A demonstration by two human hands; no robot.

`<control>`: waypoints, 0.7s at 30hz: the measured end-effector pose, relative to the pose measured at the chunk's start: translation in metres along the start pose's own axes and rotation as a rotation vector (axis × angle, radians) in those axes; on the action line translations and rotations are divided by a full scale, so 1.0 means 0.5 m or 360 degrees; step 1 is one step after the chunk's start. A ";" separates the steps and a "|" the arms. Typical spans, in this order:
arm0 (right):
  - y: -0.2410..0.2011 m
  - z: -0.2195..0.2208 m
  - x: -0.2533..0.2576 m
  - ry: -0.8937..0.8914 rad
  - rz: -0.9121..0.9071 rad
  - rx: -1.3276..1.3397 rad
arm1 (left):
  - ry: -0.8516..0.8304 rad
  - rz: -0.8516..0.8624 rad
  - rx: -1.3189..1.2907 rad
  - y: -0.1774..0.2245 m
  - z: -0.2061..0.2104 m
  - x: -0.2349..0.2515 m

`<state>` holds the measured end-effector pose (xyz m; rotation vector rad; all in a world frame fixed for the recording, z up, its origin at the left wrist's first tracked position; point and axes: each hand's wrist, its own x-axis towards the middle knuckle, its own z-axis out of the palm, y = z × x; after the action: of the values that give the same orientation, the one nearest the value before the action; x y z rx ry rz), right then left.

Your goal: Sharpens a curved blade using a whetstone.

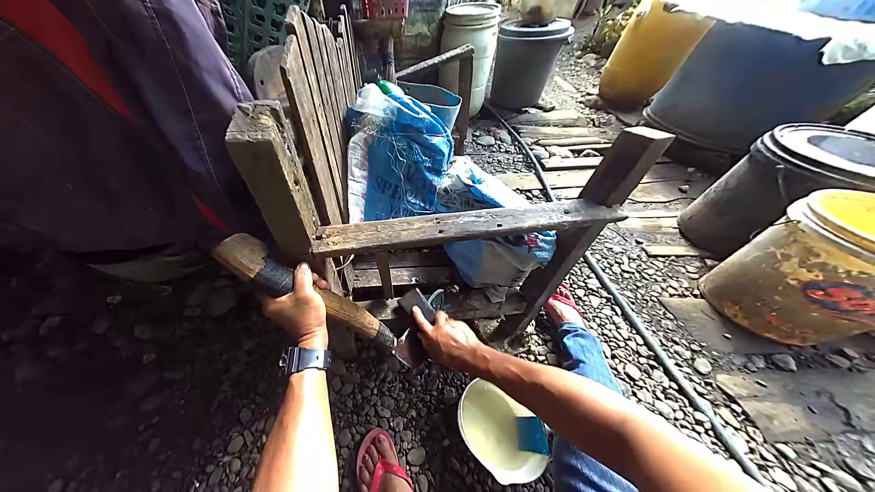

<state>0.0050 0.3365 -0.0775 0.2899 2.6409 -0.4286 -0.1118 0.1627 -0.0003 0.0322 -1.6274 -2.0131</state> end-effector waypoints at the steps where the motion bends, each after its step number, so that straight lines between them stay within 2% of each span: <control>1: 0.004 -0.014 0.019 0.0071 0.0043 0.0047 | -0.0005 0.0001 -0.0001 0.001 -0.002 0.000; 5: 0.010 -0.070 0.101 0.0158 0.0372 0.0180 | 0.0001 0.0000 -0.0010 0.005 0.000 -0.003; 7: 0.002 -0.038 0.061 0.0120 0.0245 0.0154 | 0.0012 -0.0002 -0.0015 0.005 -0.001 -0.004; 9: -0.011 -0.002 -0.007 -0.0037 0.0063 0.0068 | 0.0027 0.0004 -0.0024 0.006 0.002 -0.004; 11: -0.012 0.011 -0.026 -0.0065 -0.0035 0.0026 | 0.0017 0.0024 -0.0006 0.006 0.001 -0.003; 16: 0.002 -0.060 0.085 0.0140 0.0366 0.0209 | 0.0014 0.0007 0.0009 0.006 -0.002 -0.005; 17: -0.001 -0.057 0.083 0.0137 0.0364 0.0211 | 0.0016 0.0009 0.0008 0.006 -0.002 -0.005; 21: -0.014 0.007 -0.022 -0.0065 0.0006 0.0100 | 0.0019 -0.0012 0.0016 0.005 0.002 -0.004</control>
<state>0.0142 0.3274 -0.0739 0.3025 2.5899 -0.5118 -0.1092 0.1640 0.0016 0.0544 -1.6327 -2.0066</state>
